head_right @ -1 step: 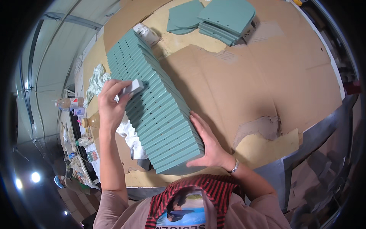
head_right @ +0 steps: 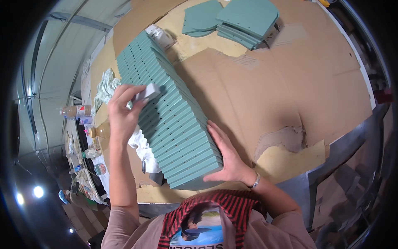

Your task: Cleaning green-painted wood or composite furniture components with a cloth and stacking them vertically.

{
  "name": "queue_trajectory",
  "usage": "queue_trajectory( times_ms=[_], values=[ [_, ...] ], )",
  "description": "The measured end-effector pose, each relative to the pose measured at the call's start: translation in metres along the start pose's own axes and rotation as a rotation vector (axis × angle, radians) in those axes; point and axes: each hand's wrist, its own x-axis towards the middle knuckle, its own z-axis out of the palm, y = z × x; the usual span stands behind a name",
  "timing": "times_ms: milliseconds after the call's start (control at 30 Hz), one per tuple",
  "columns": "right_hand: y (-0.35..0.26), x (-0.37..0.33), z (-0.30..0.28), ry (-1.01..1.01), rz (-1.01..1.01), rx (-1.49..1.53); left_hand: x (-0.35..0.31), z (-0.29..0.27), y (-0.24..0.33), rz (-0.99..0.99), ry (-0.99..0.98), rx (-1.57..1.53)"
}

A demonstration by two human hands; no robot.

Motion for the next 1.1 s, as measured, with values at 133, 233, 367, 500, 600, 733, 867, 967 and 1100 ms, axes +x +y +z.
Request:
queue_trajectory(
  times_ms=[133,233,367,500,600,733,867,967,1100],
  values=[
    [0.003,0.000,-0.002,-0.003,-0.009,0.016,0.012,0.016,0.027,0.078,-0.027,-0.058],
    [0.003,-0.001,-0.001,0.001,-0.003,0.011,0.003,0.000,0.016,0.008,-0.080,0.005],
    [0.000,0.002,-0.001,-0.003,-0.013,0.000,-0.001,0.003,0.011,-0.038,0.032,-0.056],
    [0.000,0.003,-0.001,-0.017,-0.022,0.017,0.002,0.014,0.020,0.048,-0.009,-0.028],
    [0.003,0.000,-0.003,-0.011,-0.006,0.011,-0.018,-0.004,0.004,-0.049,-0.069,0.033],
    [0.002,0.002,-0.002,-0.017,0.000,-0.011,-0.036,-0.039,-0.021,-0.204,-0.102,0.089],
    [0.002,0.002,-0.003,-0.016,0.006,-0.003,0.006,-0.020,-0.021,-0.174,0.086,0.034],
    [0.001,0.001,-0.002,-0.026,0.004,-0.011,0.035,0.003,-0.014,-0.065,0.147,-0.037],
    [0.004,-0.002,-0.002,-0.028,0.025,-0.012,0.033,0.009,-0.019,-0.103,0.068,0.023]
  ],
)
